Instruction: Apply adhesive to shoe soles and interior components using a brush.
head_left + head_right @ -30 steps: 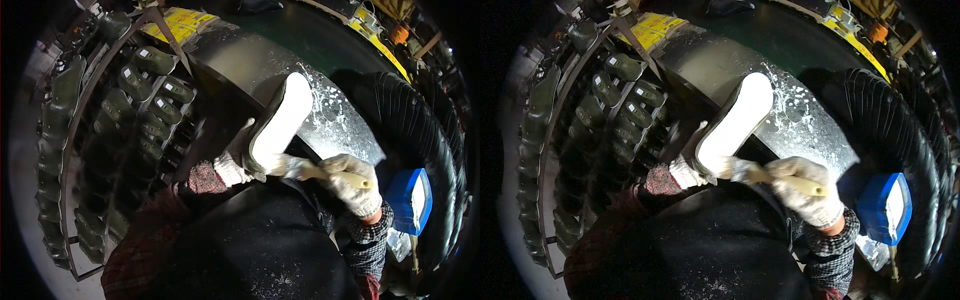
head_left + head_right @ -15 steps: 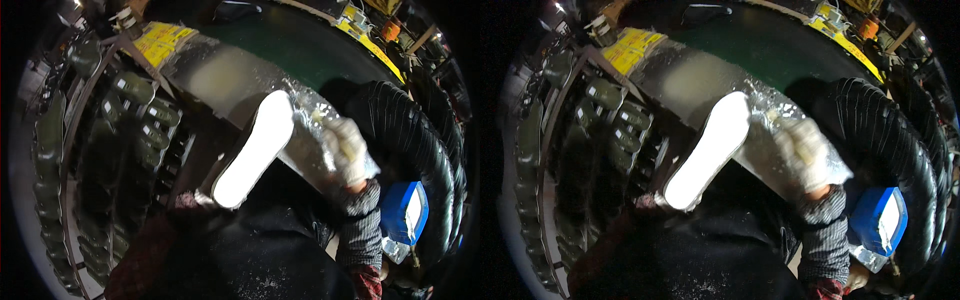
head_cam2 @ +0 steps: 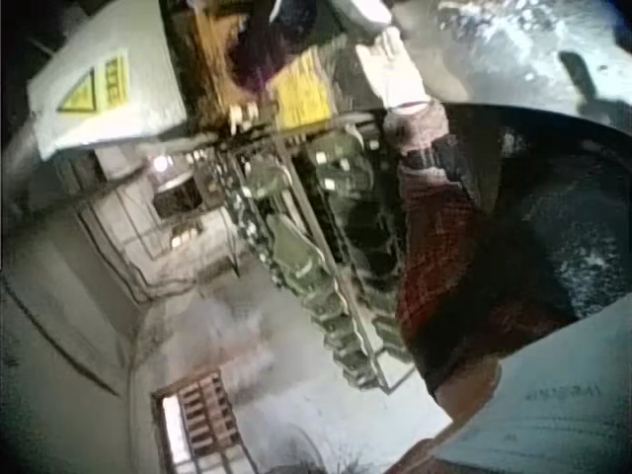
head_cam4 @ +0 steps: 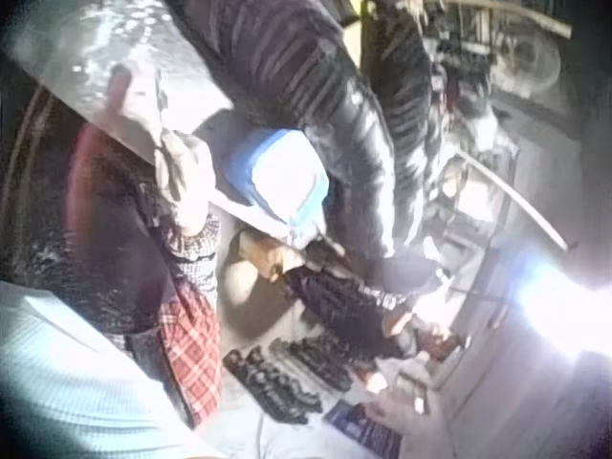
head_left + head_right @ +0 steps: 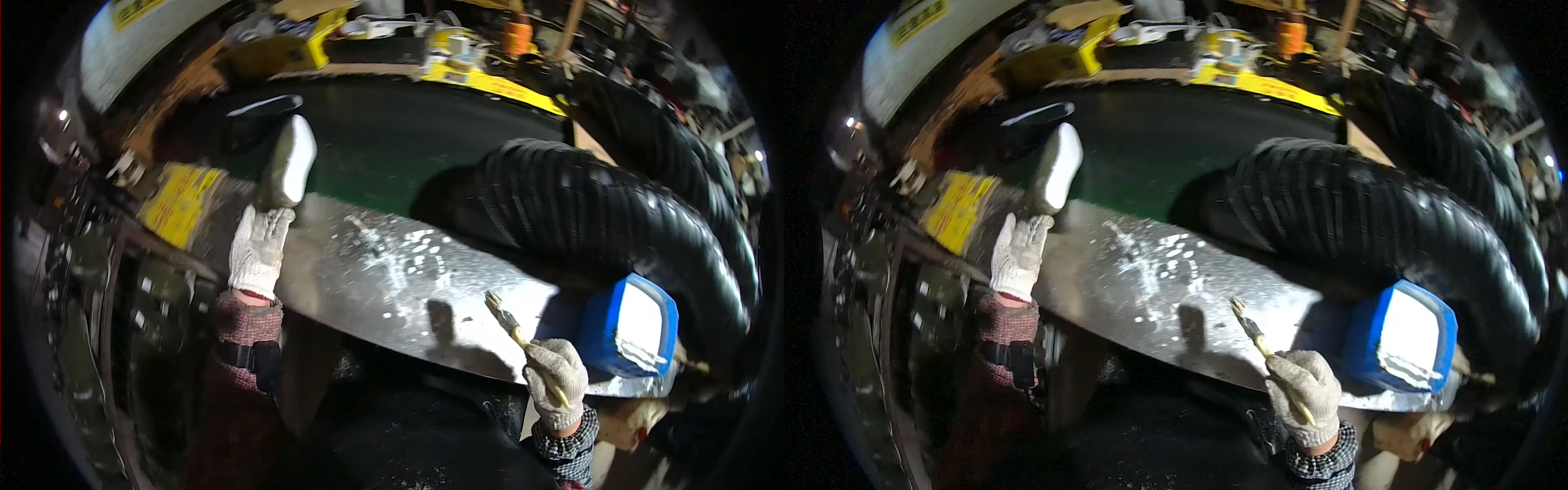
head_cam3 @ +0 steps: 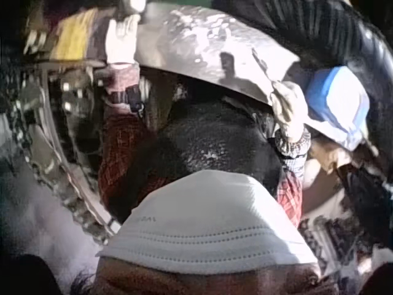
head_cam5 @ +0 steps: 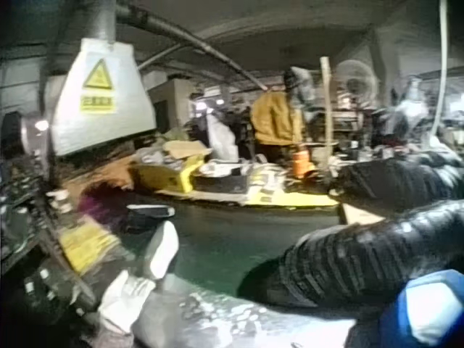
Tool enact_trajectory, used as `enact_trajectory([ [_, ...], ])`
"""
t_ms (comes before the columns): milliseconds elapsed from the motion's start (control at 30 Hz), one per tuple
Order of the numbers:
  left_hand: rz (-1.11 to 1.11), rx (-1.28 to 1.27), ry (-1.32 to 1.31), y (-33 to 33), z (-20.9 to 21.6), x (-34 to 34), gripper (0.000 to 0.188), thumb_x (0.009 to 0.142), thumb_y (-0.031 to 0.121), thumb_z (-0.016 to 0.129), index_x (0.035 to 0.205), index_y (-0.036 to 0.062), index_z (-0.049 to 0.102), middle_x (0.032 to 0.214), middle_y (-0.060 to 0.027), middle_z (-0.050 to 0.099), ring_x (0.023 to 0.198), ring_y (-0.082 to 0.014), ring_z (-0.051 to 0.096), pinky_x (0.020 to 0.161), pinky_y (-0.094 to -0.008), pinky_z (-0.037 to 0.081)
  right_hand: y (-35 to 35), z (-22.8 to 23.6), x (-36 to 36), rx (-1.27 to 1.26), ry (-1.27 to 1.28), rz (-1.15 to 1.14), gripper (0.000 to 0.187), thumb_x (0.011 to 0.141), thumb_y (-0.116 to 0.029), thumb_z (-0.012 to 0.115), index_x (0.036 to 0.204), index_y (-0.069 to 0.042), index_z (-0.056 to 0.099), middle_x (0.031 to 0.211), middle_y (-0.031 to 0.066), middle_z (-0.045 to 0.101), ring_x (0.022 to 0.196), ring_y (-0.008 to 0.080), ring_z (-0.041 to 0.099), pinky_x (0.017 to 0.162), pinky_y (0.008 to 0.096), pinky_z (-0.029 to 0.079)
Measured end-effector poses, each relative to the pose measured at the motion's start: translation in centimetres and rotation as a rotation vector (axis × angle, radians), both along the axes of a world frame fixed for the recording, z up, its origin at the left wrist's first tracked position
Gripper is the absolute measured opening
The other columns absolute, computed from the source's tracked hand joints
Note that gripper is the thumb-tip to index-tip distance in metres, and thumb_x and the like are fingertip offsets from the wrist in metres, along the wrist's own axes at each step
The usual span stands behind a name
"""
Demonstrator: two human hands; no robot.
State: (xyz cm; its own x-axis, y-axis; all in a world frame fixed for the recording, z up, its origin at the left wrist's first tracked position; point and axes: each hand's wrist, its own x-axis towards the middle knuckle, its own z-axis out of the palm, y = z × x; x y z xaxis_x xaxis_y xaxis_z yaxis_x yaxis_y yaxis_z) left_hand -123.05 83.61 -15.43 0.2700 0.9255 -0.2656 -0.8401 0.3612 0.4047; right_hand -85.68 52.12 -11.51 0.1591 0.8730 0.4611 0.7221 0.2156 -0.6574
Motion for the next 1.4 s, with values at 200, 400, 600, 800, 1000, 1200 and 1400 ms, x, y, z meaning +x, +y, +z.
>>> enact_trajectory([
  [200,-0.655,0.123,0.402,3.5,-1.4,23.5,0.037,0.101,0.038,0.038,0.115,0.0070,0.052,0.111,-0.0100,0.055,0.097,-0.0289,0.056,0.096,-0.0469,0.045,-4.7,-0.8,3.0,0.049,0.084,-0.177,0.021,0.076,0.000,0.069,0.098,0.001,0.066,0.087,0.0152,0.064,0.076,0.0261,0.064,0.068,0.0325,0.052],
  [400,-1.006,0.110,0.484,-0.2,0.4,25.6,0.038,0.100,0.038,0.043,0.123,0.0102,0.056,0.120,-0.0090,0.062,0.111,-0.0262,0.059,0.095,-0.0480,0.049,-7.8,-1.7,4.6,0.064,0.209,-0.249,0.022,0.079,0.002,0.066,0.102,0.000,0.065,0.087,0.0133,0.062,0.077,0.0232,0.062,0.068,0.0305,0.051],
  [600,-0.626,-0.014,0.185,-5.5,1.7,25.6,0.024,0.095,0.020,0.057,0.114,0.0053,0.059,0.111,-0.0108,0.064,0.100,-0.0251,0.065,0.083,-0.0431,0.057,-8.5,-1.2,4.3,0.090,0.327,-0.254,0.022,0.082,0.001,0.066,0.104,0.000,0.065,0.090,0.0115,0.062,0.078,0.0185,0.062,0.069,0.0279,0.051],
  [800,0.142,0.843,0.929,-10.0,8.0,16.0,0.004,0.093,0.009,0.057,0.093,0.0060,0.055,0.089,-0.0017,0.056,0.081,-0.0113,0.052,0.075,-0.0257,0.043,-10.7,0.8,4.0,0.105,0.300,-0.216,0.021,0.078,0.005,0.066,0.098,0.000,0.067,0.086,0.0106,0.063,0.072,0.0182,0.062,0.067,0.0289,0.050],
  [1000,-0.368,1.156,2.011,-13.7,11.8,9.9,0.025,0.082,0.015,0.070,0.068,0.0034,0.053,0.061,-0.0001,0.052,0.063,-0.0059,0.048,0.054,-0.0270,0.039,-12.9,6.3,8.2,0.454,0.171,-0.778,0.022,0.092,-0.009,0.057,0.107,0.006,0.062,0.097,0.0110,0.064,0.076,0.0127,0.061,0.068,0.0235,0.050],
  [1200,-0.198,0.960,1.313,-10.2,5.7,5.9,0.025,0.084,0.009,0.066,0.106,0.0003,0.060,0.093,-0.0071,0.064,0.086,-0.0170,0.061,0.079,-0.0292,0.049,-8.0,6.8,11.4,0.113,0.216,-0.742,0.023,0.088,-0.022,0.068,0.085,0.000,0.066,0.066,0.0030,0.061,0.060,0.0075,0.055,0.056,0.0215,0.044],
  [1400,-0.688,1.228,2.233,-4.6,5.6,8.4,0.060,0.079,0.014,0.063,0.136,0.0088,0.045,0.125,-0.0179,0.057,0.121,-0.0326,0.051,0.102,-0.0337,0.040,-11.1,5.6,10.1,0.178,0.132,-0.789,0.019,0.090,-0.017,0.065,0.089,0.002,0.066,0.071,-0.0015,0.059,0.064,0.0040,0.051,0.056,0.0173,0.040],
])
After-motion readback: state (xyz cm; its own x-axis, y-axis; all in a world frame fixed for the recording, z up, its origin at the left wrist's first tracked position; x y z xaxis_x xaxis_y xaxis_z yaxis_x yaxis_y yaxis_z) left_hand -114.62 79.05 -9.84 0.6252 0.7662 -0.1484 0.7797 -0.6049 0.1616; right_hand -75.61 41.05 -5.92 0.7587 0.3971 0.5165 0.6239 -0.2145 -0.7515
